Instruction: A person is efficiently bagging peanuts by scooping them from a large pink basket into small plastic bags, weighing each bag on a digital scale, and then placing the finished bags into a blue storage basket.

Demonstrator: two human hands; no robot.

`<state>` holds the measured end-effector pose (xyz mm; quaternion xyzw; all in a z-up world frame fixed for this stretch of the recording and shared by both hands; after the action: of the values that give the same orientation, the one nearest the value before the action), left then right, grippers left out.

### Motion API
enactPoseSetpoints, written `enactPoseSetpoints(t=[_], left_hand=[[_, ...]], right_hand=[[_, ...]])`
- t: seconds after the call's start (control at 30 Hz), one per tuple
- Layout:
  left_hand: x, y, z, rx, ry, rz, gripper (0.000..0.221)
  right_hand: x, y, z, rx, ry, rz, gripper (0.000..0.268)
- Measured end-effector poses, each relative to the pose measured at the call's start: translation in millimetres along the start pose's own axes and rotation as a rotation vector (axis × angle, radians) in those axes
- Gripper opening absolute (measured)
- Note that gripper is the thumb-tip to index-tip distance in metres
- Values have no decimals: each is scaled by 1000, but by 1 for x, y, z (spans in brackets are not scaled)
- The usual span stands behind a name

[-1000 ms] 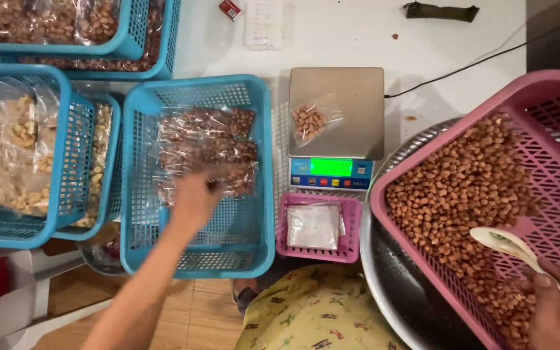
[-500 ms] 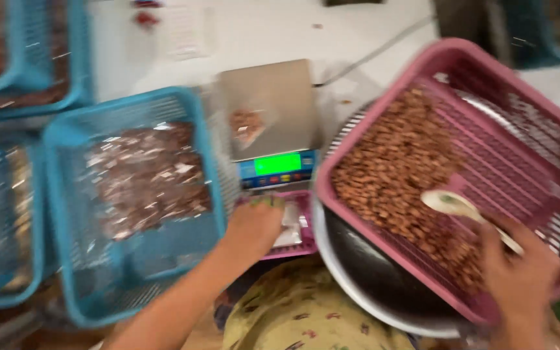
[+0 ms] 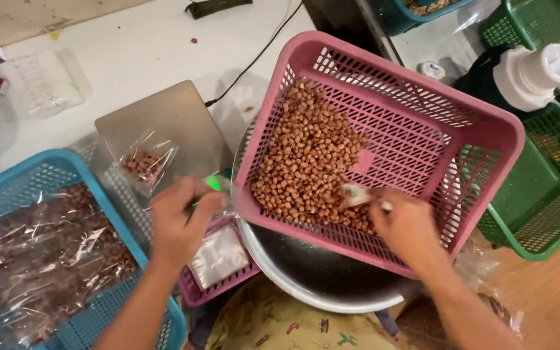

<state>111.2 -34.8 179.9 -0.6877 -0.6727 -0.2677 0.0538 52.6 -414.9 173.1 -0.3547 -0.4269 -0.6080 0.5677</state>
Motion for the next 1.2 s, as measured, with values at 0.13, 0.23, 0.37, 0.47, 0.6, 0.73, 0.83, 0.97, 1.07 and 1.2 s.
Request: enactPoseSetpoints(t=[0.13,0.23,0.37,0.47,0.6,0.73,0.83,0.97,1.07,1.2], left_hand=[[-42,10,11,69,-460,1,35],[-43,7,20,238,-473,31,31],[-34,8,-16,176,-314,155,56],[-37,12,-55,-11,8,179,23],[-79,-4,-45,-515,224,68,26],[-82,11,-72,-634,197,89,12],[-88,15,-82,-509,59,151,11],[-104,23,-76,46,-286,345,13],[-121,20,-60,355,-505,327,10],[-131,16,-64,521,-620,266,14]], right_hand=[[-17,18,36,-6,144,-1,16],[-24,32,47,-315,506,100,17],[-16,33,36,-487,950,101,21],[-3,29,24,-487,1067,14,21],[17,22,14,-422,1133,-102,19],[27,12,4,-438,1135,-153,20],[36,6,-3,-440,1106,-176,19],[47,1,-7,-449,1076,-187,16],[51,-3,-14,-437,1111,-213,15],[56,-7,-27,-406,1177,-270,17]])
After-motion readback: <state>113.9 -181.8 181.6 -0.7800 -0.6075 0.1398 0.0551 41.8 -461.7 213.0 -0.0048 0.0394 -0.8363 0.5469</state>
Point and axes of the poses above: each hand's wrist, its own y-axis towards the middle knuckle, its own x-axis out of the back of the hand, z = x × y, the point moved 3 cm from there along y, towards the middle knuckle, and after that the axes turned 5 degrees about y, right-handed, at the moved point
